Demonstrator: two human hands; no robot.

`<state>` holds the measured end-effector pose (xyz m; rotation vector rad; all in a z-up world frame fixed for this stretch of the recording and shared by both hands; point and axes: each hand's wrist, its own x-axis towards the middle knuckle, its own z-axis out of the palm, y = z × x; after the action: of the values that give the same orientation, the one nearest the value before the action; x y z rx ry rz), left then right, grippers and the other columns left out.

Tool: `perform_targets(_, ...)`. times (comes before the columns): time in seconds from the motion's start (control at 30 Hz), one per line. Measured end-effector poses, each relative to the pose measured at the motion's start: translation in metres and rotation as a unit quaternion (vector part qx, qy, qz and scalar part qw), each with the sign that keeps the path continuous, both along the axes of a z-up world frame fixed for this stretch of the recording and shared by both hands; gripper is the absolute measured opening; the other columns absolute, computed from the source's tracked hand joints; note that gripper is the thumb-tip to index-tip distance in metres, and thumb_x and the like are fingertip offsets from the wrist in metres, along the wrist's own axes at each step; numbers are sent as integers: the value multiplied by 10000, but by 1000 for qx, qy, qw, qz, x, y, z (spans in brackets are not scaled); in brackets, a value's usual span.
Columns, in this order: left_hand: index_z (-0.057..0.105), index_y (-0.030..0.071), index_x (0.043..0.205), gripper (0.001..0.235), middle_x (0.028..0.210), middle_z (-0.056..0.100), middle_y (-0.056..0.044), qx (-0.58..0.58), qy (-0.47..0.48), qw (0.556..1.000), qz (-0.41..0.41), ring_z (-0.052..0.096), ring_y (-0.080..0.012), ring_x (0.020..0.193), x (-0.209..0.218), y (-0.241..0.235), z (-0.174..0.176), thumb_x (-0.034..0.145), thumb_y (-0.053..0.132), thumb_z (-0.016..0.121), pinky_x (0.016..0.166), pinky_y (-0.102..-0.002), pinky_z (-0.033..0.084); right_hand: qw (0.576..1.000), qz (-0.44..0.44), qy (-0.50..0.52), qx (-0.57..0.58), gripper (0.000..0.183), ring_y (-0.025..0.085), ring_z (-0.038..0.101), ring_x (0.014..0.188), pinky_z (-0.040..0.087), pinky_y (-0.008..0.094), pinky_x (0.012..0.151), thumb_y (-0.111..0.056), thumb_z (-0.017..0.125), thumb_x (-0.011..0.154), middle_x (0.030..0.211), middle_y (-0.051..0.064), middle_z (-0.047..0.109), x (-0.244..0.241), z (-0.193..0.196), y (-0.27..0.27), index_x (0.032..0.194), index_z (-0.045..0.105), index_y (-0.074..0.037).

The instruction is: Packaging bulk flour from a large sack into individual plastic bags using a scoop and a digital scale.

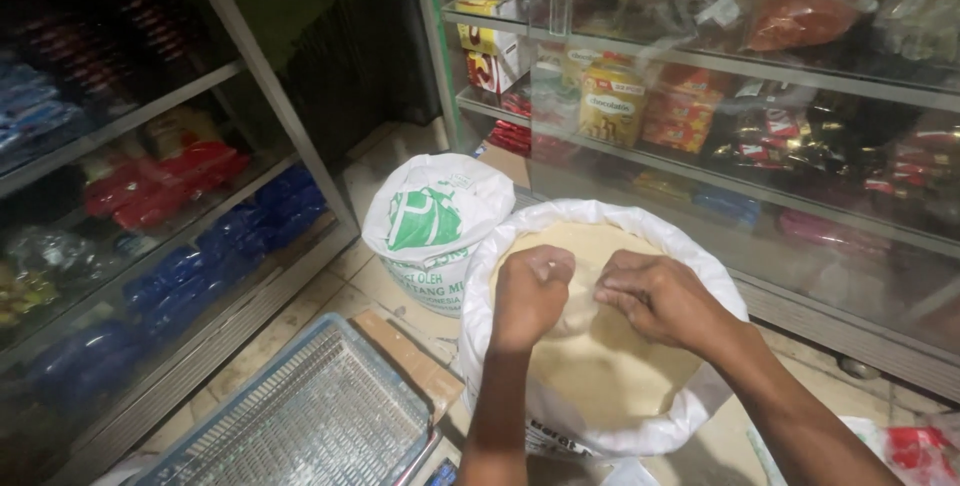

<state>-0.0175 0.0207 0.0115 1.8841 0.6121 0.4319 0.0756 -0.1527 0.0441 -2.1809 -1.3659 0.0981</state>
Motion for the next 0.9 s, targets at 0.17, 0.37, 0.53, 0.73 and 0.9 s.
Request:
perform_targets(0.17,709,22,1242,393,778,664,-115,-190,-214,953,105,593,-136,686,-18,-16,-8,950,286,705,585,-272,526,993,67,-52,85,252,404,735,743,589,493,653,-334,746,872,810,69,764,7,9,8,735,743,-122)
perform_targets(0.37,22,-82,1606,1299,1479,381,-387,-250,-226,933,-125,469,-394,1345,-38,-61,-12,696,168,915,1105,-474,480,985,101,-60,129,278,345,712,664,561,453,626,-344,755,857,726,33,749,17,24,9,675,718,-137)
perform_targets(0.53,372,130,1514,1195,1445,557,-183,-104,-21,992,-64,508,-374,1387,-31,-54,-20,507,416,950,1176,-513,414,978,113,-44,170,259,316,661,568,533,388,575,-228,786,837,666,51,719,6,56,6,626,703,-103)
perform_targets(0.73,515,90,1464,763,1414,620,-147,-240,0,965,102,537,-284,1387,32,-29,-145,754,209,772,1154,-435,431,976,100,-37,190,176,288,683,614,529,403,624,-165,778,854,718,86,729,24,66,8,699,754,-85)
perform_targets(0.9,408,95,1521,830,1482,529,-155,-722,-264,637,-46,508,-386,1323,31,-66,-56,968,699,539,1121,-584,349,982,75,-17,170,126,309,704,643,532,416,632,-124,783,841,766,113,759,22,62,11,737,775,-54)
